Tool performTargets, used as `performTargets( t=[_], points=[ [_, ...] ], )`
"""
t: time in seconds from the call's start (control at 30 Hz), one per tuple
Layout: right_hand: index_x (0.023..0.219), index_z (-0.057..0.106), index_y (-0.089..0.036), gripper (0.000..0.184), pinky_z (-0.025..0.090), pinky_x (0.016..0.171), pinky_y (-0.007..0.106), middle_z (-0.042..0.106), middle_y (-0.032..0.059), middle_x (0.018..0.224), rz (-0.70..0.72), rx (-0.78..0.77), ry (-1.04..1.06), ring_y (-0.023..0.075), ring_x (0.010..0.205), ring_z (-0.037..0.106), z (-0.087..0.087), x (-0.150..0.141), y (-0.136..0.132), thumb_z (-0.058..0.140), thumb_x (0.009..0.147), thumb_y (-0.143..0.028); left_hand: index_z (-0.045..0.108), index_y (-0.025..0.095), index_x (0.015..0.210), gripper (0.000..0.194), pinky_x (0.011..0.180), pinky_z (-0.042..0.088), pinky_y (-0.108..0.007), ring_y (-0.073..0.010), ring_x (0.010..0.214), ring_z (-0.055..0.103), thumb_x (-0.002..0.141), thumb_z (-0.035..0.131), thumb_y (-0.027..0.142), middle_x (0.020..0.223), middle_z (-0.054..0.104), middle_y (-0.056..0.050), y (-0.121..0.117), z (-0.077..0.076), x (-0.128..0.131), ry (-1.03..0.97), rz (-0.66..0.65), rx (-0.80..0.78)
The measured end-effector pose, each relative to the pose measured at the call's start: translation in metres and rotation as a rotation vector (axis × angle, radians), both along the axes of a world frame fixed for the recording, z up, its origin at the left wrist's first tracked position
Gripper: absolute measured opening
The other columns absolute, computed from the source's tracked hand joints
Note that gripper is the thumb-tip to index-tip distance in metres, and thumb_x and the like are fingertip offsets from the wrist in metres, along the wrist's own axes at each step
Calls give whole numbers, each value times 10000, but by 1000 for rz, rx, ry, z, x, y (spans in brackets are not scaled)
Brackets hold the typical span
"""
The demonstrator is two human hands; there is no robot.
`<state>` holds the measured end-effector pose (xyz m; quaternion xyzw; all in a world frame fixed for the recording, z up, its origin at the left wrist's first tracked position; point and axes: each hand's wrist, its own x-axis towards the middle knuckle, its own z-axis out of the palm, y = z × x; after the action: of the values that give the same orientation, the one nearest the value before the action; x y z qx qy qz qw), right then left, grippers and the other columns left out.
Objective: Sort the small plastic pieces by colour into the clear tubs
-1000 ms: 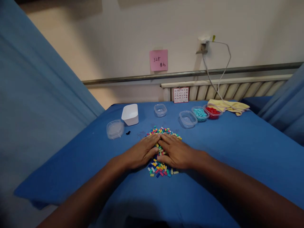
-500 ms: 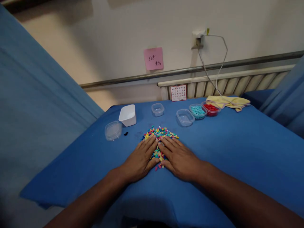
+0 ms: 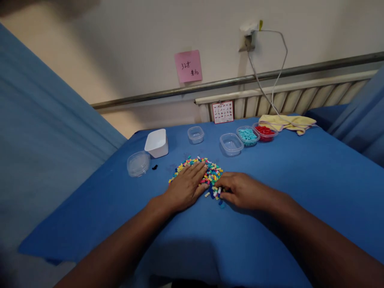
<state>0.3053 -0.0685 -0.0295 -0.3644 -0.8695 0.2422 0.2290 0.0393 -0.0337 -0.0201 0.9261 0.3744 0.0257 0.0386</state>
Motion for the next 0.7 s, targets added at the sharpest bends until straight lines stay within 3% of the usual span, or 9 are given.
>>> performTargets(
  t=[0.1,0.2,0.37,0.5,0.6,0.7],
  points=[
    [1144,770,-229,225,561,816,359,762,75,1002,-74,8,39,228,893,703,-6,-19,2,595,1010,-275,333,159,1678,719,1334,177,-532,-297,1642,202,1115,323,605,1761,246,-117,17,1,-3,-3,0,-11],
    [1119,768,-216,219,566,837,365,763,80,1008,-126,33,135,228,917,705,-12,-25,7,582,1020,-274,325,151,1682,736,1336,172,-529,-301,1639,208,1115,303,621,1761,244,-121,19,4,-6,-6,-14,-29],
    [1108,773,-219,217,586,847,391,774,71,1021,-229,-34,288,231,908,722,-23,-16,13,625,1005,-339,251,163,1709,766,1348,156,-483,-274,1652,161,1111,304,639,1767,218,-118,-10,11,-20,-6,-101,-93],
    [1083,783,-233,210,601,911,426,793,64,1058,-240,-107,368,245,973,743,-30,-13,16,624,995,-340,213,210,1723,778,1346,169,-509,-280,1657,127,1100,324,662,1782,137,-92,-40,22,-31,35,-76,-158],
    [1127,772,-232,240,632,921,440,804,66,1090,-272,-235,494,244,978,768,-31,-14,18,606,988,-338,184,191,1728,828,1350,165,-495,-274,1658,121,1086,351,686,1783,116,-103,-52,25,-26,24,-81,-168],
    [1129,758,-216,258,653,917,451,808,70,1105,-270,-378,597,236,945,786,-33,-12,20,598,962,-332,220,195,1721,794,1353,133,-510,-274,1659,119,1094,349,665,1778,146,-98,-51,17,-13,16,-138,-132]
  ],
)
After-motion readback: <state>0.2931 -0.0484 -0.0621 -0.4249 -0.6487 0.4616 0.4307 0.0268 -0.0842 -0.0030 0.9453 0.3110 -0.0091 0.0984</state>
